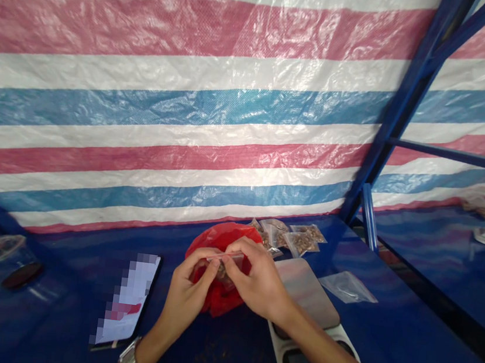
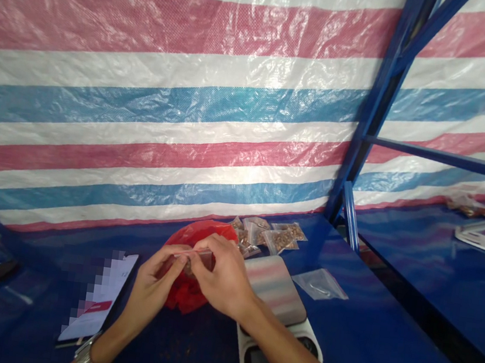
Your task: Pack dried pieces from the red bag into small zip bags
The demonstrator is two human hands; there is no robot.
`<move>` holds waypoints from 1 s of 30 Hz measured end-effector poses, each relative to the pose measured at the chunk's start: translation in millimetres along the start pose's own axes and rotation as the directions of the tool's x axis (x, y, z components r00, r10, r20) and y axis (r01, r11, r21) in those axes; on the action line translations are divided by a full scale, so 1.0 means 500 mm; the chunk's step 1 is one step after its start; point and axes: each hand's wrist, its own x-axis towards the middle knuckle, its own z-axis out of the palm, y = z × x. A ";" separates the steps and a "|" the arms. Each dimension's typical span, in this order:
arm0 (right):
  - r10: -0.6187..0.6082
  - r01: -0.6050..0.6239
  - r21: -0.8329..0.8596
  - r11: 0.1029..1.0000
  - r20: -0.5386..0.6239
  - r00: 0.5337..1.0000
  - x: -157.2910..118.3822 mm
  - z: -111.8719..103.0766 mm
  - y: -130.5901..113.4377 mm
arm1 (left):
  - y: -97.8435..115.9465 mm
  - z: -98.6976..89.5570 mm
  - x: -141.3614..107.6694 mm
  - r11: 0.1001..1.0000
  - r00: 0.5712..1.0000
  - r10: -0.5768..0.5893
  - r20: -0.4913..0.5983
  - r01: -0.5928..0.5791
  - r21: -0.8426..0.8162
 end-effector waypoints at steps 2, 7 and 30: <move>-0.004 0.004 -0.027 1.000 0.032 0.999 -0.002 -0.001 -0.001 | -0.003 -0.006 0.002 0.999 1.000 0.015 -0.003 -0.015 -0.032; -0.031 0.033 -0.035 0.999 0.055 0.998 -0.001 -0.005 0.001 | -0.011 -0.020 0.008 0.999 0.999 0.024 0.041 -0.024 0.021; -0.002 -0.246 -0.369 0.896 -0.557 0.830 0.054 -0.187 0.084 | 0.018 -0.041 0.027 0.574 0.995 0.013 -0.095 0.070 0.816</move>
